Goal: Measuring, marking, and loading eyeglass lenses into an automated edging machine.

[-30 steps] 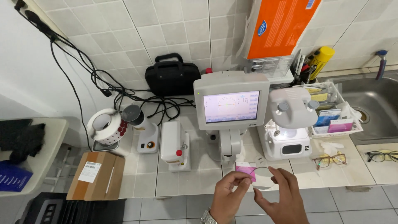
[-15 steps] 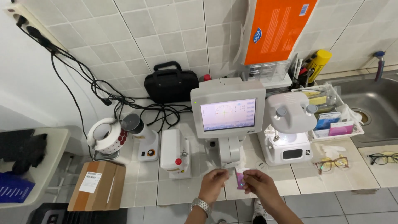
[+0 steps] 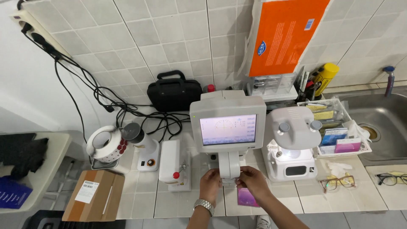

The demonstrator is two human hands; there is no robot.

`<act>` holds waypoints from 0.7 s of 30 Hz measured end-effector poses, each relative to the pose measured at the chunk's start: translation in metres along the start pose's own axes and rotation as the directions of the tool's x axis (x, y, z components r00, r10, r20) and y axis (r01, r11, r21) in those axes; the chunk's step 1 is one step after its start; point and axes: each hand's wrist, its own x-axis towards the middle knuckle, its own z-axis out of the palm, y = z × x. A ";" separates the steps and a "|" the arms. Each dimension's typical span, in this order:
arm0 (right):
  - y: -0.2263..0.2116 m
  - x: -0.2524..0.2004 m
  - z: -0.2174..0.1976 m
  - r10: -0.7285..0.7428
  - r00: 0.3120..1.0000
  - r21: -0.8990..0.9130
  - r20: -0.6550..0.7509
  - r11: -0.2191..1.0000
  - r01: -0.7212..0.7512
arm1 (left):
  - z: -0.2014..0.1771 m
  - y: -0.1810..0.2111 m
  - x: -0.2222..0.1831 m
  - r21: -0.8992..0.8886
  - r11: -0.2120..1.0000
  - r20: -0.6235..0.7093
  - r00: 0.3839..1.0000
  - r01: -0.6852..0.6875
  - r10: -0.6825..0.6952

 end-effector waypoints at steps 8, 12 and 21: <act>0.010 0.001 0.003 -0.120 0.991 -0.097 -0.060 0.989 0.113 | -0.004 0.001 0.000 -0.007 1.000 0.014 1.000 -0.014 0.014; 0.024 0.012 0.002 -0.127 0.989 -0.106 -0.076 0.987 0.119 | -0.012 0.013 -0.020 0.116 0.992 -0.075 0.995 -0.052 0.061; 0.028 0.013 0.003 -0.133 0.987 -0.151 -0.086 0.981 0.119 | -0.021 0.022 -0.037 0.039 0.998 0.126 0.991 -0.056 0.050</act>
